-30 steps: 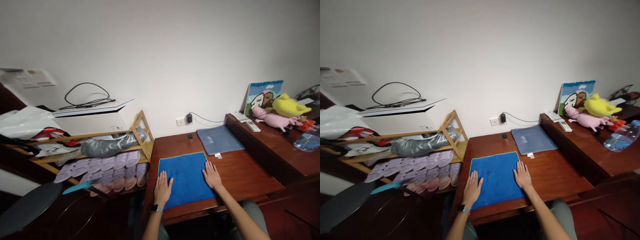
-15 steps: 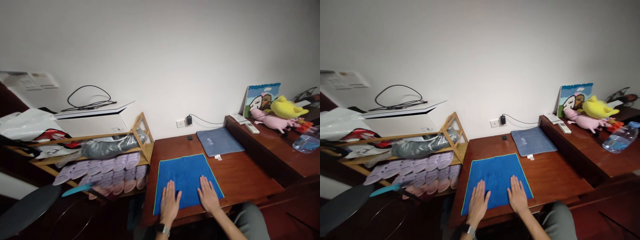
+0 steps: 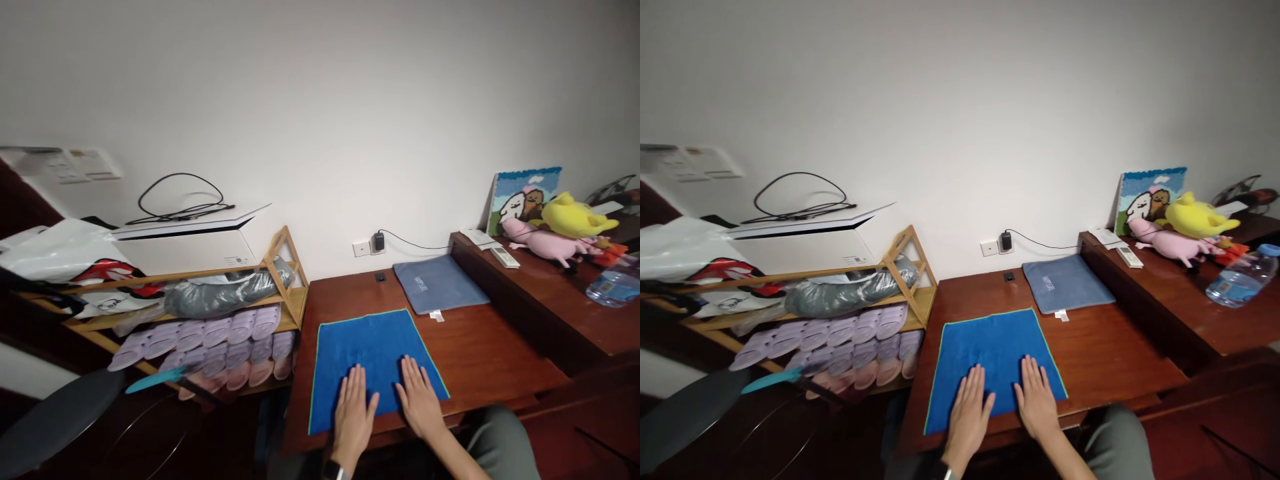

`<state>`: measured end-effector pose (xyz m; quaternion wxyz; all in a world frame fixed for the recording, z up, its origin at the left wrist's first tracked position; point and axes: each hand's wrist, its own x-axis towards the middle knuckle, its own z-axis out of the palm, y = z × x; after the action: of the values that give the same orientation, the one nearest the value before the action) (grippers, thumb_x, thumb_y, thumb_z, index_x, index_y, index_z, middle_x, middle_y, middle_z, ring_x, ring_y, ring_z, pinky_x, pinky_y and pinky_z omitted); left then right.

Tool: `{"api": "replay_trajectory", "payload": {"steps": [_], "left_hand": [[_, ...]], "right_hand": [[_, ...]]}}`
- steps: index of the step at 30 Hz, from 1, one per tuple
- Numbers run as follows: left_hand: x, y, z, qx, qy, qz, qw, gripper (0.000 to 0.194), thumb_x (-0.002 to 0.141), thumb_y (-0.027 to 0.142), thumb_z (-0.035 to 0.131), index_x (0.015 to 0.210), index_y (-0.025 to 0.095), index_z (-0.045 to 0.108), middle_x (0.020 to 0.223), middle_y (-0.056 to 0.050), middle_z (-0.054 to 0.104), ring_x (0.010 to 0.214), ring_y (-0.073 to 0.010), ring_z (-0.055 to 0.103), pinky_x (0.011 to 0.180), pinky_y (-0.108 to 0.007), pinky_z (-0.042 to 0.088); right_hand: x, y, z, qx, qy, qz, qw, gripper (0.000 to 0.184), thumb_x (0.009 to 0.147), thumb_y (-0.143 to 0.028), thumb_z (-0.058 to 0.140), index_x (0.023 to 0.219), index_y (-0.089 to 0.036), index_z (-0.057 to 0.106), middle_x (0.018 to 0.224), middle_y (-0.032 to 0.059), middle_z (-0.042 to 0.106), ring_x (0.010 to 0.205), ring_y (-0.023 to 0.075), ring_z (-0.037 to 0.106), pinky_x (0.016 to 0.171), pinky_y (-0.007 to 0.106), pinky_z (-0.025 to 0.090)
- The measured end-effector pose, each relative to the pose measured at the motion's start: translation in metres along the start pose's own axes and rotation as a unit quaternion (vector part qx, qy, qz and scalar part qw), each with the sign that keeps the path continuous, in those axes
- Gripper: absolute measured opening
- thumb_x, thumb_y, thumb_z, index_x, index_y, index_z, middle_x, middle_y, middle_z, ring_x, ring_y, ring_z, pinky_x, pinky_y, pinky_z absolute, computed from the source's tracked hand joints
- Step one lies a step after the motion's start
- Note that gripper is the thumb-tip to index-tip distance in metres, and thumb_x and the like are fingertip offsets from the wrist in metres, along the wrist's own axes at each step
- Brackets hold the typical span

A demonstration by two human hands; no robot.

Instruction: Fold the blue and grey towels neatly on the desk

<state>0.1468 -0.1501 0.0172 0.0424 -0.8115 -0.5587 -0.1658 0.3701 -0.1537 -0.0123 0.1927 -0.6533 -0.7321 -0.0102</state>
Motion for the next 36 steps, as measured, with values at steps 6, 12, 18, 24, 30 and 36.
{"api": "replay_trajectory", "payload": {"steps": [6,12,18,24,30,36], "left_hand": [[0.014,0.017,0.015,-0.021,-0.056,0.039,0.997,0.066,0.109,0.05,0.031,0.166,0.021,0.018,0.168,-0.008,0.033,0.154,-0.0252,0.035,0.125,-0.048,0.036],[-0.043,-0.058,0.015,0.026,0.034,-0.109,0.993,0.073,0.107,0.052,0.033,0.168,0.019,0.008,0.168,-0.012,0.035,0.154,-0.0282,0.036,0.124,-0.053,0.036],[-0.053,-0.053,0.004,0.028,0.04,-0.13,0.99,0.075,0.106,0.055,0.036,0.166,0.014,0.02,0.163,-0.015,0.044,0.15,-0.0315,0.044,0.121,-0.053,0.041],[0.01,-0.01,-0.009,-0.012,0.014,-0.045,0.999,0.063,0.109,0.049,0.032,0.164,0.019,0.031,0.165,-0.009,0.042,0.152,-0.027,0.04,0.124,-0.047,0.038],[0.07,0.004,0.01,-0.038,-0.054,0.004,0.998,0.066,0.109,0.052,0.027,0.165,0.018,0.026,0.166,-0.012,0.039,0.154,-0.0267,0.036,0.125,-0.051,0.034],[0.022,-0.073,0.018,0.025,-0.017,-0.136,0.99,0.07,0.108,0.055,0.025,0.164,0.014,0.028,0.166,-0.013,0.038,0.155,-0.0282,0.033,0.126,-0.052,0.031]], "right_hand": [[0.01,-0.008,0.003,0.014,-0.06,-0.021,0.998,0.064,0.108,-0.049,0.023,0.164,-0.016,0.028,0.169,0.0081,0.028,0.157,0.0249,0.027,0.128,0.046,0.024],[-0.012,0.066,-0.01,-0.017,-0.061,0.063,0.996,0.072,0.106,-0.055,0.021,0.164,-0.013,0.028,0.168,0.0087,0.029,0.157,0.0258,0.026,0.129,0.049,0.022],[-0.015,0.06,-0.016,-0.039,-0.106,0.093,0.989,0.076,0.105,-0.055,0.021,0.161,-0.006,0.033,0.168,0.0125,0.03,0.156,0.0278,0.029,0.128,0.049,0.024],[0.009,0.016,-0.021,-0.048,-0.047,0.087,0.994,0.074,0.105,-0.054,0.023,0.157,-0.005,0.043,0.166,0.0165,0.033,0.157,0.035,0.025,0.129,0.058,0.013],[0.063,-0.023,-0.019,0.02,-0.112,-0.011,0.993,0.068,0.107,-0.047,0.019,0.162,-0.009,0.034,0.168,0.0112,0.03,0.157,0.0249,0.026,0.129,0.045,0.02],[0.052,0.035,-0.004,-0.012,-0.094,0.08,0.992,0.073,0.106,-0.052,0.016,0.164,-0.01,0.027,0.17,0.0119,0.026,0.159,0.0264,0.023,0.129,0.051,0.015]]}}
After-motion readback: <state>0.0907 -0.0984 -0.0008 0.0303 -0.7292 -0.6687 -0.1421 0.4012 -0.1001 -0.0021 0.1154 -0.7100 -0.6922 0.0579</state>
